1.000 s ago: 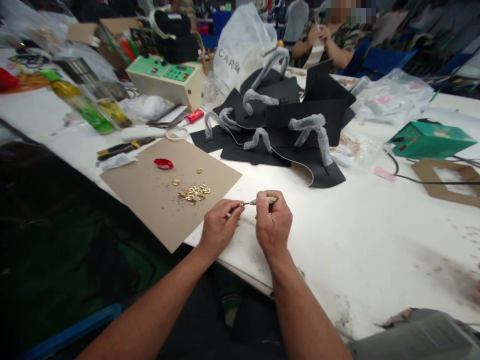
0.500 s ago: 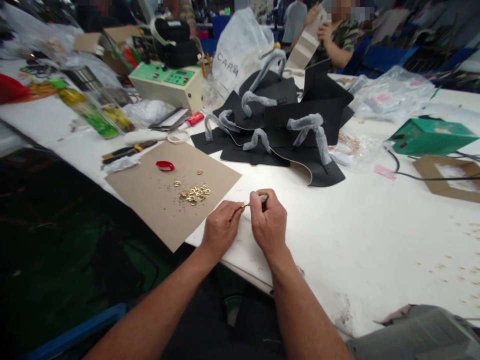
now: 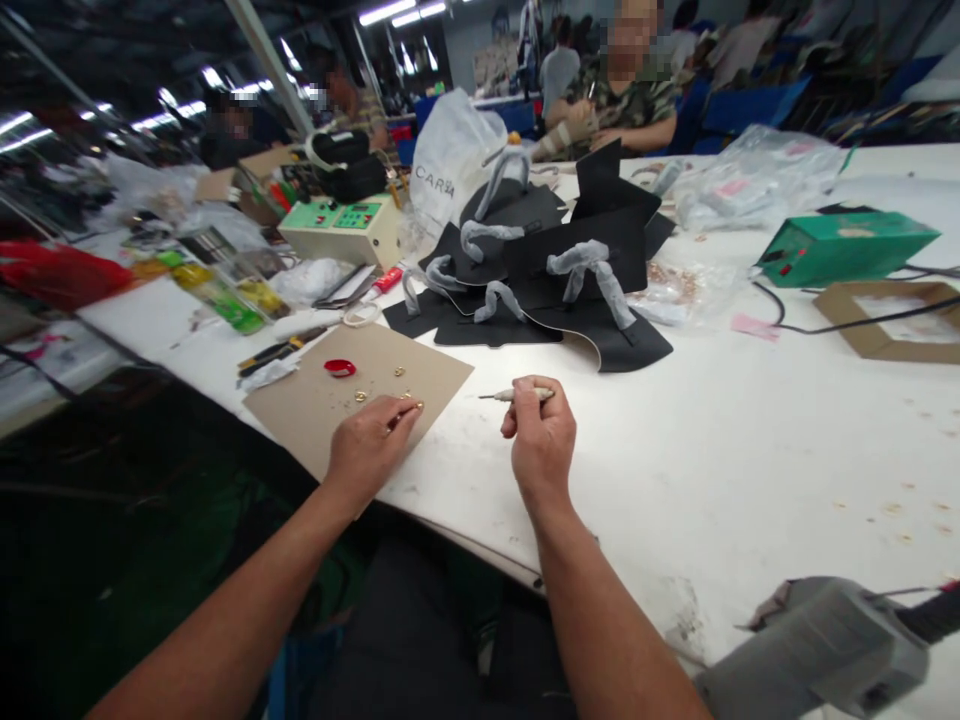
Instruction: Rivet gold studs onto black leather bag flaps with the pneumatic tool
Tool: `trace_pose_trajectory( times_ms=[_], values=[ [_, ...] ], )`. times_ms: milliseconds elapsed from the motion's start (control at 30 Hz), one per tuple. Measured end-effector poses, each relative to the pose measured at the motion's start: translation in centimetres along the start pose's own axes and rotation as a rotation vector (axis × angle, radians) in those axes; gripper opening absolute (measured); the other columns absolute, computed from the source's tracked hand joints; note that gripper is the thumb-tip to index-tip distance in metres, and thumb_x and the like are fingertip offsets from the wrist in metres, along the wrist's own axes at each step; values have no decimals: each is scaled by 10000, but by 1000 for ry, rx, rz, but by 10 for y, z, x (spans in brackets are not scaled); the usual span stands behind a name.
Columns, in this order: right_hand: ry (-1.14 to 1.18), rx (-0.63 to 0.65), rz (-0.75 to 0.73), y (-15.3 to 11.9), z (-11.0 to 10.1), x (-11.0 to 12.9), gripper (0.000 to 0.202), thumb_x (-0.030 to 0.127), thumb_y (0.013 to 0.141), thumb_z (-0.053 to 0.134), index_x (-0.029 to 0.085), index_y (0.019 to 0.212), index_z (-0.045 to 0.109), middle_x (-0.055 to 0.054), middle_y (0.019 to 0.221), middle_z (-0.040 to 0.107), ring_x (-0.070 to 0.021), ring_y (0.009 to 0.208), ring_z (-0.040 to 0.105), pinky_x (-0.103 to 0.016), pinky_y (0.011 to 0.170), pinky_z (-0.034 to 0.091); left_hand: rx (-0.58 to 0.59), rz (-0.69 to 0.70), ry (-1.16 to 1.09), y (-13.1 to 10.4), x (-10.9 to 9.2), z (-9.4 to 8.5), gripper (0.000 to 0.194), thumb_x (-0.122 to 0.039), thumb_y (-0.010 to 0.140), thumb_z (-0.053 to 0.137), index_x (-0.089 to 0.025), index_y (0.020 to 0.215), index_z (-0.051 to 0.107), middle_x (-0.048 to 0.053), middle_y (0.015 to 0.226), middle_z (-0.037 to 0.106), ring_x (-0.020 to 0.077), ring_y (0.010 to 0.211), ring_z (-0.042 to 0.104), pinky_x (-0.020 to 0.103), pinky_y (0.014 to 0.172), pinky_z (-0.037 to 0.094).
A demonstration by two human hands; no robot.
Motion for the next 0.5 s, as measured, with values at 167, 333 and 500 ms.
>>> trace_pose_trajectory(
  times_ms=[167,333,500],
  values=[
    [209,-104,111,10,-5,-8,270,457,926,702,190,928,658,57,619,591,-99,478,499,-227,480,387,94,-95,221,10,36,-14,262,-254,970,682,-211,1218,753,37,1101,803,253,941,726,325,805,505],
    [323,-189,111,14,-10,-2,256,428,899,728,182,908,658,67,602,564,-89,464,483,-213,456,377,67,-74,225,16,26,-15,423,-224,938,710,-181,1355,662,37,1054,767,231,912,699,299,769,493],
    [388,-307,93,20,-19,5,228,397,876,718,187,902,633,61,619,578,-87,458,478,-203,431,384,126,110,56,10,-32,21,205,-301,978,691,-260,1172,745,7,1050,745,167,925,704,265,821,519]
  ],
)
Point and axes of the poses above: each hand's wrist, its own y-axis towards the middle knuckle, its own z-axis out of the palm, x = y × z, the point moved 2 cm from there along y, towards the middle knuckle
